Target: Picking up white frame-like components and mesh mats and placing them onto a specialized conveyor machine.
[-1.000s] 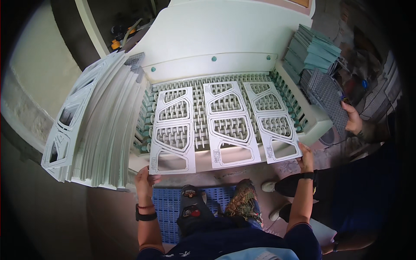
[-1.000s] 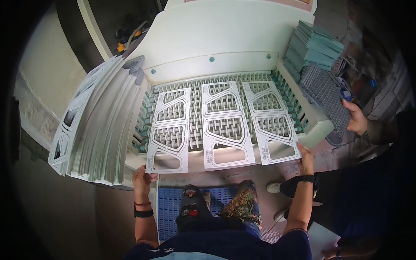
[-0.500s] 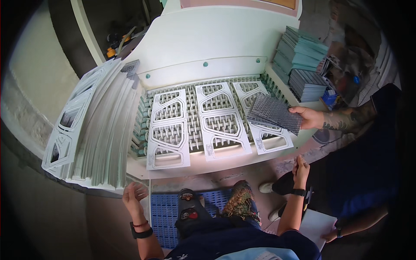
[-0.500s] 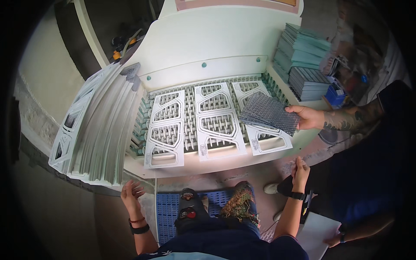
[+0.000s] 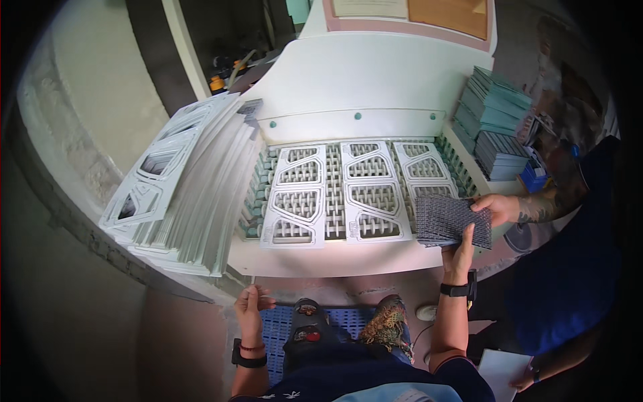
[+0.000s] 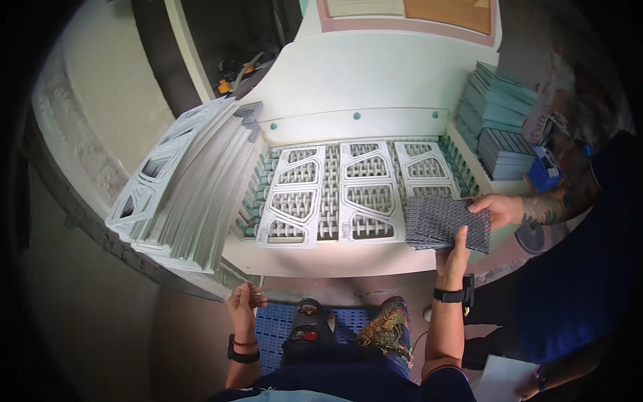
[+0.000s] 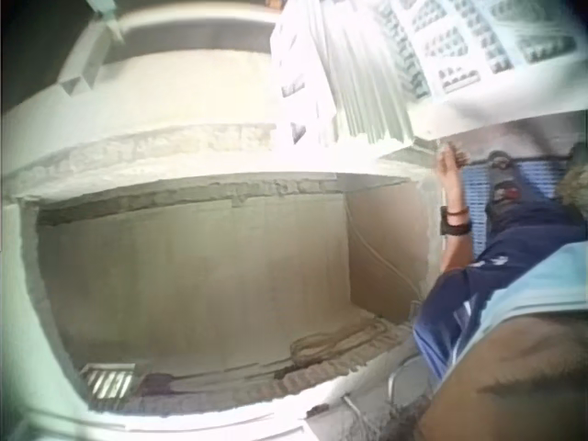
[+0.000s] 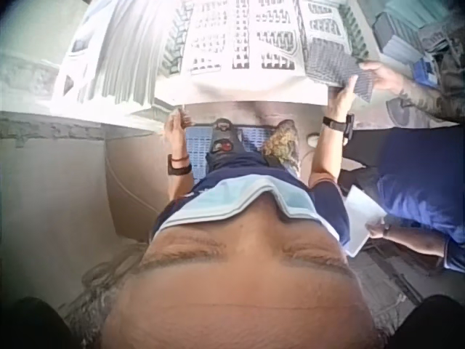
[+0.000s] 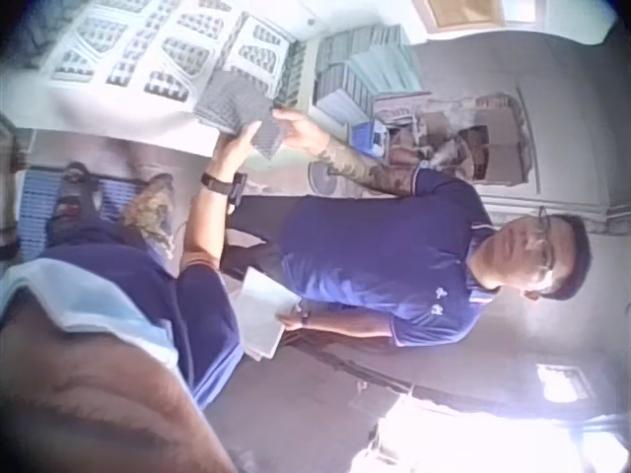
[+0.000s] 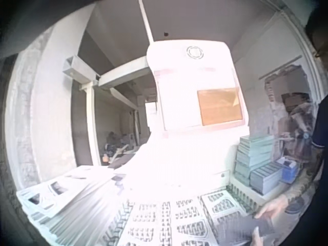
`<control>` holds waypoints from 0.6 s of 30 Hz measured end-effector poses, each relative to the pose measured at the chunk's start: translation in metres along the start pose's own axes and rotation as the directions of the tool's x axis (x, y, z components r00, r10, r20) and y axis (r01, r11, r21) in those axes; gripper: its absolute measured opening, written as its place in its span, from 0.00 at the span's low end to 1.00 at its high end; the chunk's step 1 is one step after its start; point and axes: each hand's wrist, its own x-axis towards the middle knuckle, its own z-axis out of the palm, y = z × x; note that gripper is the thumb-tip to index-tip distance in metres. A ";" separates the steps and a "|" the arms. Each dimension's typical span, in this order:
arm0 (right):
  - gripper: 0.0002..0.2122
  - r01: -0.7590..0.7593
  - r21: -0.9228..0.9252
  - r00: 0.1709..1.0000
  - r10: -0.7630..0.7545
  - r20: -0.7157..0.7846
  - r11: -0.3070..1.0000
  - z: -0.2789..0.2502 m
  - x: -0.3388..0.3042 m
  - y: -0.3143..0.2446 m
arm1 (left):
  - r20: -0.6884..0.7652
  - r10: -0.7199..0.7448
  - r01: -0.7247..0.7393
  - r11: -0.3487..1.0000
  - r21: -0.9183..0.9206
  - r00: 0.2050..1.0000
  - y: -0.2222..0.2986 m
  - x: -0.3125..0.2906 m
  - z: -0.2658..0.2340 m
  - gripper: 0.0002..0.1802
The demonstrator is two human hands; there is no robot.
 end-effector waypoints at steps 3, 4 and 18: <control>0.16 0.049 -0.014 0.989 -0.050 -0.136 0.999 0.002 0.000 0.014 | 0.061 -0.012 0.011 1.000 0.023 0.998 0.004 -0.007 -0.002 0.15; 0.16 0.044 -0.006 0.991 -0.044 -0.129 0.999 0.001 -0.003 0.019 | 0.081 -0.023 0.020 0.999 0.043 0.996 0.005 -0.010 -0.002 0.15; 0.24 -0.721 -0.286 0.549 0.772 0.321 0.631 0.074 -0.069 0.051 | 0.841 -0.281 0.715 0.679 -0.167 0.462 0.019 -0.012 0.092 0.29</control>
